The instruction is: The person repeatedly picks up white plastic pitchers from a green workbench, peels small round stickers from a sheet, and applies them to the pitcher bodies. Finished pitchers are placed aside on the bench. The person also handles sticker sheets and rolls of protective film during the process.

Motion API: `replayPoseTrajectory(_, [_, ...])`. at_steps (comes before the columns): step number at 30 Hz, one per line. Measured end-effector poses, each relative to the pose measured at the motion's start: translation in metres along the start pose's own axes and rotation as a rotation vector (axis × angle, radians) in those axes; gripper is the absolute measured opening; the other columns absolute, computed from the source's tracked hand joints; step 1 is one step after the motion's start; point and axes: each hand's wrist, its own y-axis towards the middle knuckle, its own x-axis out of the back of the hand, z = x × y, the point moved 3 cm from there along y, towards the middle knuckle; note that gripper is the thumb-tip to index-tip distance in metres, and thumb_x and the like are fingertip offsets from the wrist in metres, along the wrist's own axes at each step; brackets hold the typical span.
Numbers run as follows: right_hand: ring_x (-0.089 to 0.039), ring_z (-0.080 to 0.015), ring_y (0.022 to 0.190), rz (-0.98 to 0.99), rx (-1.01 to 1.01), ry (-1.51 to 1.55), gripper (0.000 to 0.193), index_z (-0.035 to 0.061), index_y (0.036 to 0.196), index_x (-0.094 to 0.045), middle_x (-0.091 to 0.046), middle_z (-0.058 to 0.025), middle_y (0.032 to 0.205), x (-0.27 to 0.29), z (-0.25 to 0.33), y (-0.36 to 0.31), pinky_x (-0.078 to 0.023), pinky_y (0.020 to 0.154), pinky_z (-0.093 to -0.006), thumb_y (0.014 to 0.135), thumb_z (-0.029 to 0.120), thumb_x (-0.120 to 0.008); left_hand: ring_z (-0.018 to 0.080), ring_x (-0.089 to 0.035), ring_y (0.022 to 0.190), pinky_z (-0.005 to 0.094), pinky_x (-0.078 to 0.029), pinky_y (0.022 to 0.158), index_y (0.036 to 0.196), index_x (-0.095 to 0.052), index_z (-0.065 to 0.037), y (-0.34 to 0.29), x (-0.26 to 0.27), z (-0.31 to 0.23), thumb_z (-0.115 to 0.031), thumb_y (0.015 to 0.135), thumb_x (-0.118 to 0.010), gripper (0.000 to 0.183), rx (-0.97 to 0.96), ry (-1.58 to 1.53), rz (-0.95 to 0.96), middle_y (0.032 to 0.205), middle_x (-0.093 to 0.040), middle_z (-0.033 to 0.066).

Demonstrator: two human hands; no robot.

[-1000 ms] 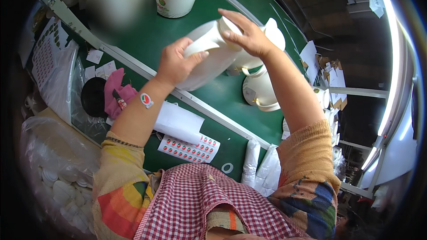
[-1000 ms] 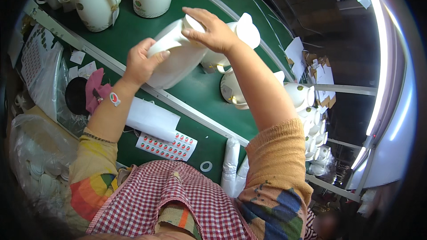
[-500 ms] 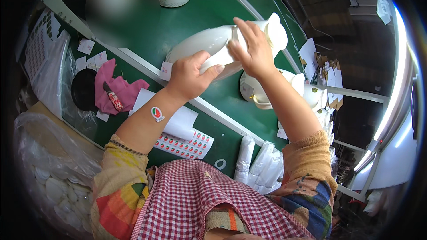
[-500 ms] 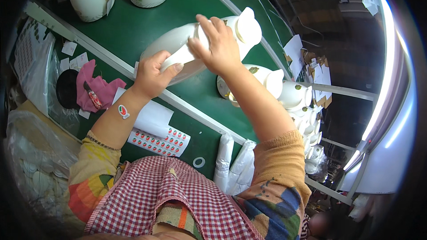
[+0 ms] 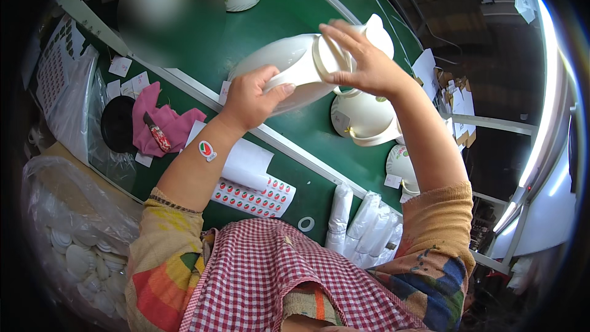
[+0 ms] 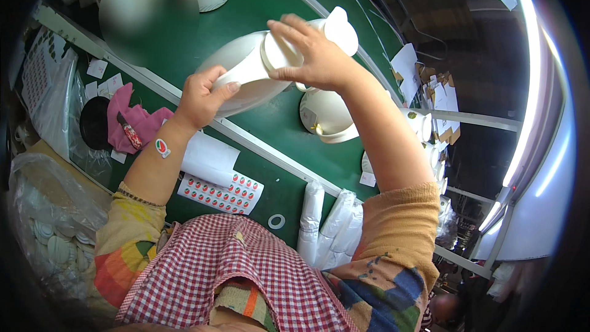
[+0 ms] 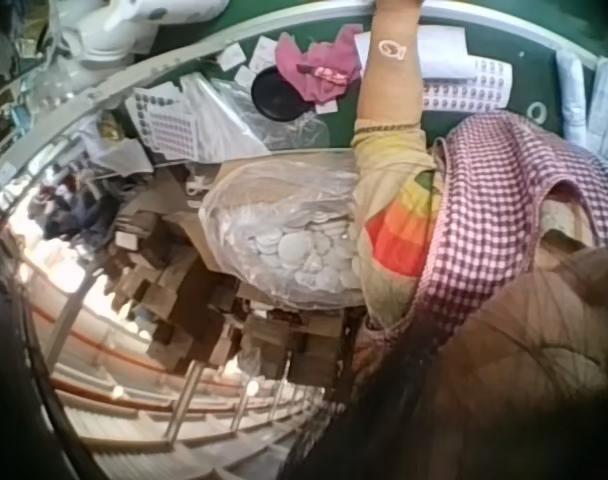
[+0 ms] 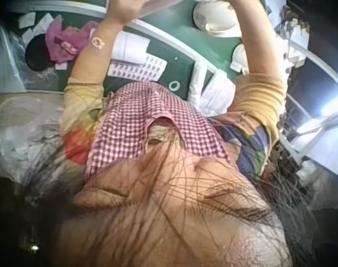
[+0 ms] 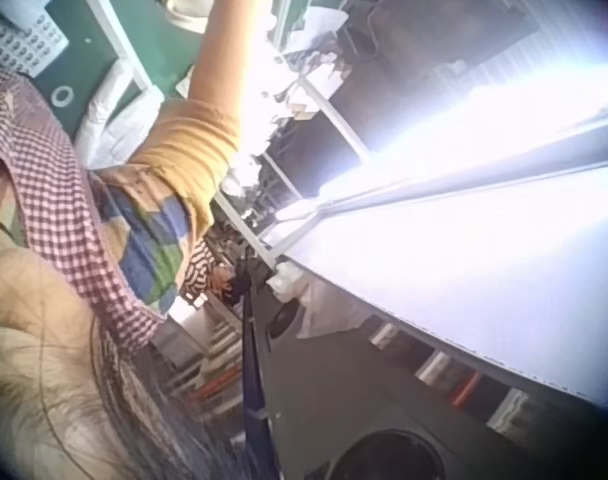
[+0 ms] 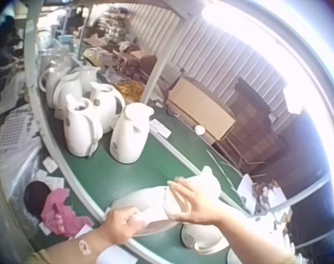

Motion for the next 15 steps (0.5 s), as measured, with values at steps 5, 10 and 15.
replayPoseTrajectory(5, [-0.062, -0.0358, 0.103, -0.063, -0.022, -0.065, 0.08, 0.0088, 0.131, -0.053, -0.058, -0.0189, 0.122, -0.01, 0.003, -0.003, -0.05, 0.088, -0.0434, 0.07, 0.057, -0.071, 0.0146, -0.059, 0.066, 0.0318, -0.048, 0.061, 0.083, -0.063, -0.002, -0.001, 0.007, 0.008, -0.025, 0.084, -0.068, 0.024, 0.024, -0.048, 0.019, 0.073, -0.065, 0.0103])
replayPoseTrajectory(10, [-0.055, -0.0399, 0.107, -0.288, 0.521, -0.053, 0.071, 0.0095, 0.131, -0.051, -0.051, -0.02, 0.125, -0.021, 0.003, -0.005, -0.048, 0.089, -0.0456, 0.079, 0.058, -0.061, 0.0104, -0.057, 0.069, 0.0271, -0.047, 0.063, 0.084, -0.063, -0.001, -0.002, 0.017, 0.018, -0.021, 0.085, -0.069, 0.02, 0.075, -0.236, 0.01, 0.075, -0.064, 0.0063])
replayPoseTrajectory(15, [-0.053, -0.0403, 0.104, -0.376, 0.171, 0.049, 0.062, 0.0094, 0.127, -0.054, -0.051, -0.0204, 0.121, -0.035, 0.014, 0.014, -0.047, 0.089, -0.0468, 0.08, 0.049, -0.059, 0.0071, -0.054, 0.07, 0.0251, -0.046, 0.063, 0.088, -0.062, 0.0, -0.006, 0.006, 0.016, -0.017, 0.087, -0.067, 0.018, -0.095, -0.107, -0.183, 0.076, -0.062, 0.0016])
